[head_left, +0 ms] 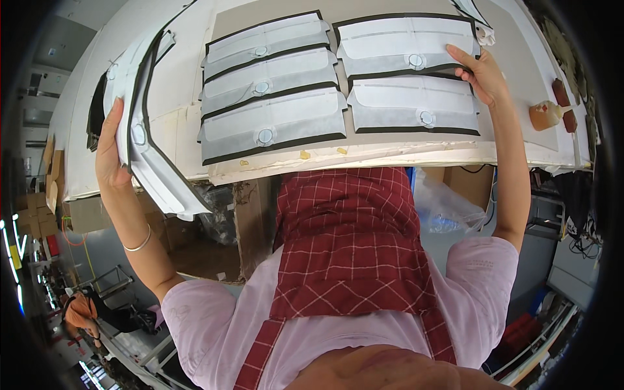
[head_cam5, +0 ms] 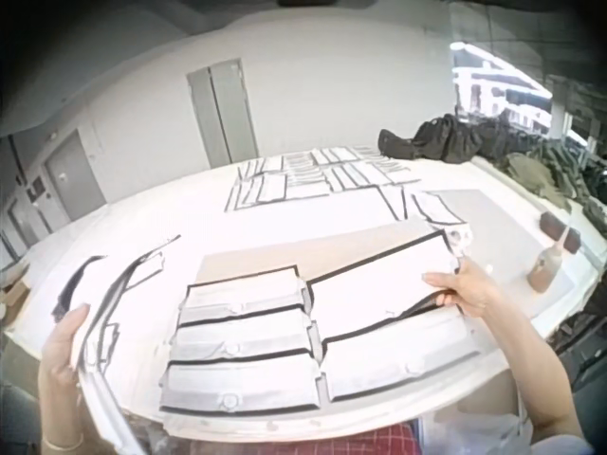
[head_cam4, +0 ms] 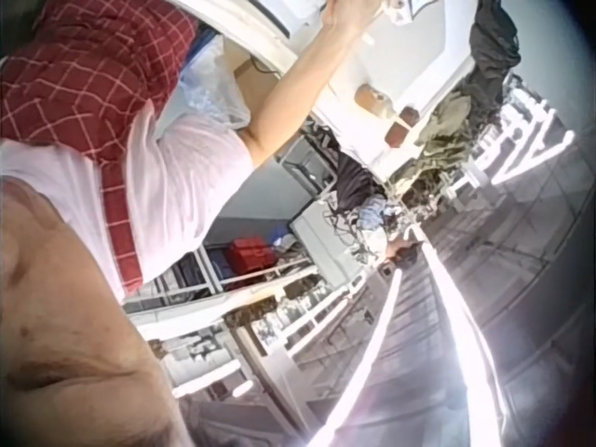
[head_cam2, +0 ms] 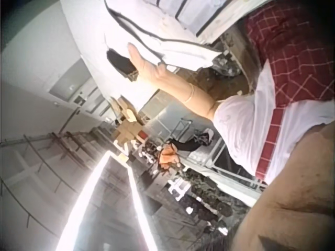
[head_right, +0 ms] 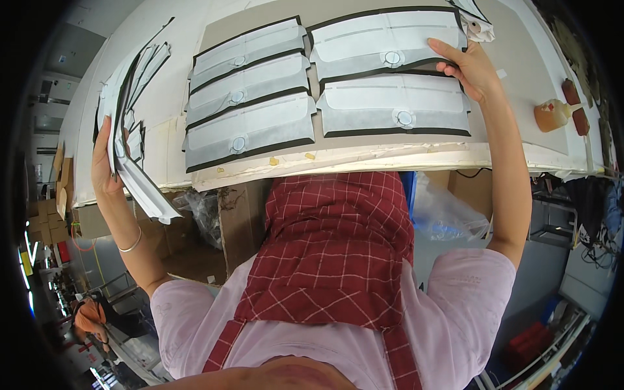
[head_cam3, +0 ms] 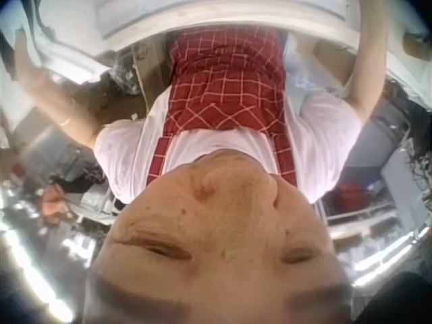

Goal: The person arranges multiple white face masks on a white work surface, aligning them in rows. They then use a squeeze bottle to apply a yellowish adhesive to the circular nose-bridge areas of the masks.

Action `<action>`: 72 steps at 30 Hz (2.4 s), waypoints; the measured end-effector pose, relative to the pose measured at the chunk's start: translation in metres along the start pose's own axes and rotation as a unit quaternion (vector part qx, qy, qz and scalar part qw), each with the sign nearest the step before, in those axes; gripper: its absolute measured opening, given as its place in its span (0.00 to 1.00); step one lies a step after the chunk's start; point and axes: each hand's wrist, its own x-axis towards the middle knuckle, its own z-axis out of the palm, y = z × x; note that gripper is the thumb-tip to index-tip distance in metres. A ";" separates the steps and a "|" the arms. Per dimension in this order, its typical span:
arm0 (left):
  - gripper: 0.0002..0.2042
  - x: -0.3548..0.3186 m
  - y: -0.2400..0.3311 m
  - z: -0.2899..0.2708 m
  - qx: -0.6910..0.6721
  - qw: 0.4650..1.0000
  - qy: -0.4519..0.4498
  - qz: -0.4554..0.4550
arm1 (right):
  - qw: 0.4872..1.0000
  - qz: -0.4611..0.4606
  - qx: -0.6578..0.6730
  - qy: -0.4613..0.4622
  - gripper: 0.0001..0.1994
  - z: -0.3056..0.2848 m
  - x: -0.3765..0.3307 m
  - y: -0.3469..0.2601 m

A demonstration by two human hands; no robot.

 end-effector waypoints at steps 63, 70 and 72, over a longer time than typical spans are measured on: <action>0.13 0.022 -0.005 0.072 0.030 0.961 0.043 0.270 | 0.973 -0.205 0.104 0.023 0.17 0.064 0.097 -0.077; 0.14 0.027 -0.016 0.037 0.030 0.964 0.056 0.258 | 0.962 -0.133 0.227 0.068 0.23 0.085 0.074 -0.028; 0.14 0.027 -0.020 0.025 0.037 0.969 0.066 0.234 | 0.965 -0.115 0.232 0.048 0.24 0.086 0.056 -0.016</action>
